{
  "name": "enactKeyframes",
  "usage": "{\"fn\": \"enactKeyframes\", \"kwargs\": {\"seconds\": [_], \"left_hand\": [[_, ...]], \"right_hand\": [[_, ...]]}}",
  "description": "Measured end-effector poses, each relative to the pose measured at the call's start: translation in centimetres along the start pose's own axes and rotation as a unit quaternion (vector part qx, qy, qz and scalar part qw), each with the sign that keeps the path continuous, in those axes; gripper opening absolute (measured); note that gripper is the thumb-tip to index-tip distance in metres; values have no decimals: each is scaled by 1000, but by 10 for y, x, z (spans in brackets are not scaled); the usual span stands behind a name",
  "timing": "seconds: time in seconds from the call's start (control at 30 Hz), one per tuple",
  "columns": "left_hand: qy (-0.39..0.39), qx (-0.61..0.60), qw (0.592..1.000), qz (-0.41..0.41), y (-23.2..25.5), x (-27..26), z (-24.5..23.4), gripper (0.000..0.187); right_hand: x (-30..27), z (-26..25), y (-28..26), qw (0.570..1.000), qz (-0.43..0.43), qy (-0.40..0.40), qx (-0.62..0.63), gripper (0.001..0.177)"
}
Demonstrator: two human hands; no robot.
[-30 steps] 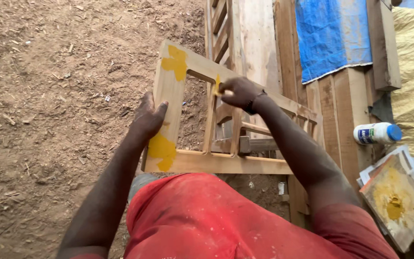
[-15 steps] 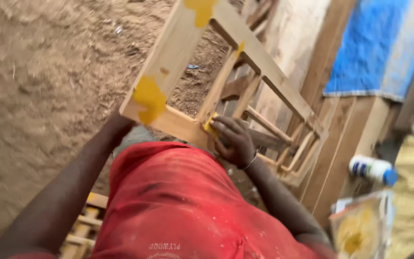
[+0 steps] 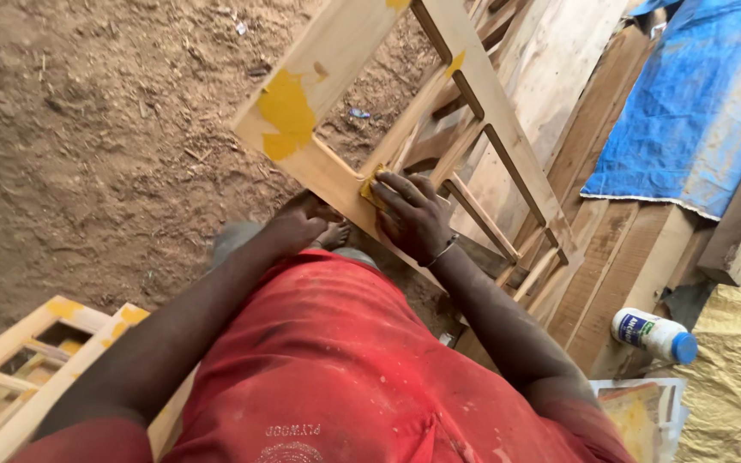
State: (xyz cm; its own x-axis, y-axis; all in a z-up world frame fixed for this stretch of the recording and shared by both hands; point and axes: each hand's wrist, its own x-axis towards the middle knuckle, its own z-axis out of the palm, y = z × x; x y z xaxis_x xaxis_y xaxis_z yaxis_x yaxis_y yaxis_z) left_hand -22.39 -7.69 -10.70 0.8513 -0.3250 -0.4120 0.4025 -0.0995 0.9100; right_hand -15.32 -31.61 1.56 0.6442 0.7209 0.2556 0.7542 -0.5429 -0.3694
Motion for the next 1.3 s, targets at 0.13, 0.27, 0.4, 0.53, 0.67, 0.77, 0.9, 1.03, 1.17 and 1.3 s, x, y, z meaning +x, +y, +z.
{"fn": "enactKeyframes", "kwargs": {"seconds": [0.13,0.27,0.4,0.53,0.67,0.77,0.9,1.03,1.17,1.3], "left_hand": [[-14,-72,997,29,0,0,0,61],[-1,18,999,36,8,3,-7,53],[16,67,997,29,10,-2,-12,53],[13,70,997,33,19,-7,-16,51],[5,88,995,40,26,-11,-21,45],[-28,79,996,38,24,-9,-26,48],[-61,-32,996,60,21,-11,-23,49],[-44,144,988,36,38,-28,-29,44],[-19,262,965,10,71,-63,-24,41],[28,234,971,42,75,-61,-12,45]], "right_hand": [[6,-10,-11,994,40,-93,-43,41],[18,-29,-21,981,115,-153,-40,39],[41,-28,-20,986,150,-62,23,37],[44,-22,-29,980,175,-90,18,38],[38,-19,-39,979,178,-97,32,40],[41,-18,-40,976,184,-115,37,40],[42,-20,-45,976,169,-138,27,39],[38,-29,-47,946,180,-270,-1,35],[8,-46,-40,952,244,-161,86,41],[-47,-35,-21,968,226,-34,104,48]]}}
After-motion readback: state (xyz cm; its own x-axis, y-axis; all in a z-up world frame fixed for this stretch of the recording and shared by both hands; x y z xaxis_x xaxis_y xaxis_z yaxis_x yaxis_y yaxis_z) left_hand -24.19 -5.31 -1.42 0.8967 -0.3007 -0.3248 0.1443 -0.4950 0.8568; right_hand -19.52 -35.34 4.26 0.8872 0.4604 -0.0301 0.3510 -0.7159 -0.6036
